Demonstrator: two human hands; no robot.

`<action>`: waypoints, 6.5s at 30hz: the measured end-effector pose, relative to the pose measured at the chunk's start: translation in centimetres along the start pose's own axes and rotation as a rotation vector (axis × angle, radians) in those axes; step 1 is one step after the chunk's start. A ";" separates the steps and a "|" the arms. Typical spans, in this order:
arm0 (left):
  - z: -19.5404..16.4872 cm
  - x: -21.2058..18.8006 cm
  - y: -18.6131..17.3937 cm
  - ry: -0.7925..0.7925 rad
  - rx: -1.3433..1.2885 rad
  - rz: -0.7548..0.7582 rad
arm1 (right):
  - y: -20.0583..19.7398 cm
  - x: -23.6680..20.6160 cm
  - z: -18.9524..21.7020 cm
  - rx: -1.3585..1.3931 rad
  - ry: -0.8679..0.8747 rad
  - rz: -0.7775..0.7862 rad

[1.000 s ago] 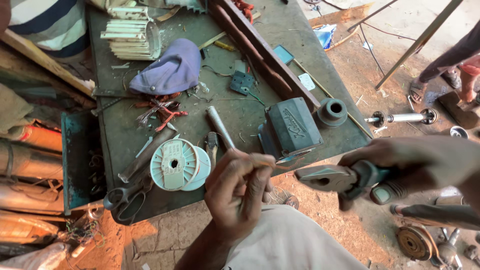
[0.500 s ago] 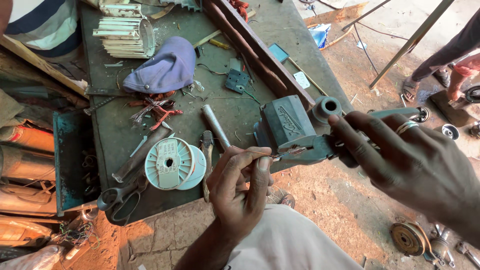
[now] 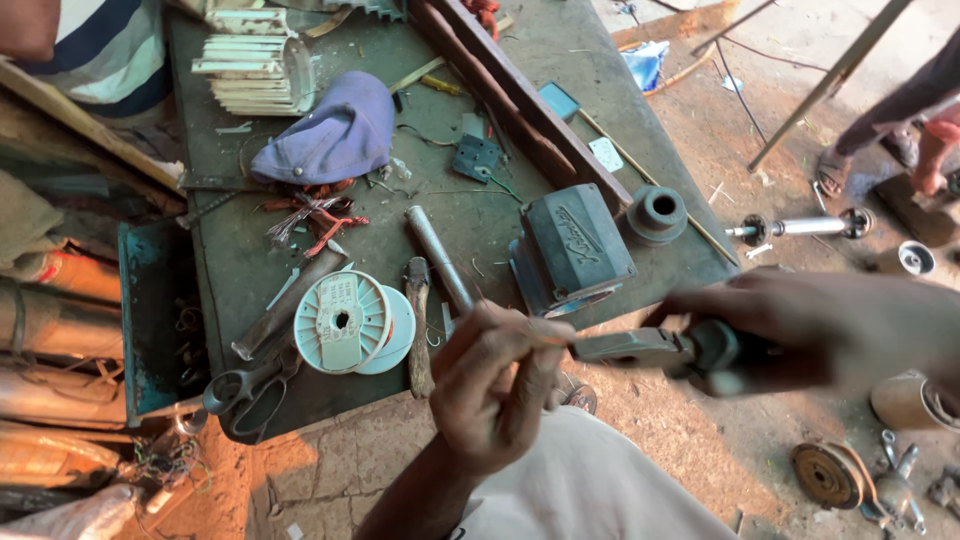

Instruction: The person handles a copper wire, twists it with fingers, retrieves pliers from a drawer, and uses the pliers to strip and shape the wire end. The work occurs at a cluttered workbench with tools and motor parts nearby.

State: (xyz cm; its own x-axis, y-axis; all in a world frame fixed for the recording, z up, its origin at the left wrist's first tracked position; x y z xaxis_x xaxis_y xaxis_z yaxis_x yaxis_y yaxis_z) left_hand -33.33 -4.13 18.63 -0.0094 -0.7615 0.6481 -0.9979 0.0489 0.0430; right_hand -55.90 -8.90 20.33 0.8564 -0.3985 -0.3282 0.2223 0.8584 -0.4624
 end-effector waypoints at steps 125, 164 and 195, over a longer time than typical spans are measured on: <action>4.5 0.6 -1.2 -0.326 -0.229 -0.192 | -0.6 1.4 -1.1 -1.014 0.314 -0.406; 3.1 1.2 -7.2 -0.399 -0.214 -0.274 | 0.4 -0.1 -2.2 -1.338 0.120 -0.373; -2.9 5.2 -2.4 0.170 1.281 0.364 | 0.8 -0.5 -2.8 -1.273 0.055 -0.362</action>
State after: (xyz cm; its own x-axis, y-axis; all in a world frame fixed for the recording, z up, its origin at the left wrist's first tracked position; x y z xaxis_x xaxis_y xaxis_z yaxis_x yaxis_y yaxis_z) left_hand -30.80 -6.30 24.13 -0.3706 -0.7412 0.5597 -0.2979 -0.4759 -0.8275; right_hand -57.46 -8.90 17.87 0.8150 -0.5779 -0.0423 -0.1827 -0.1870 -0.9652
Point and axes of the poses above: each hand's wrist, its own x-axis towards the middle knuckle, its own y-axis out of the palm, z = x × y, the point moved 6 cm from there along x, towards the middle knuckle, and after that the axes turned 4 degrees about -y, right-handed, at the moved point
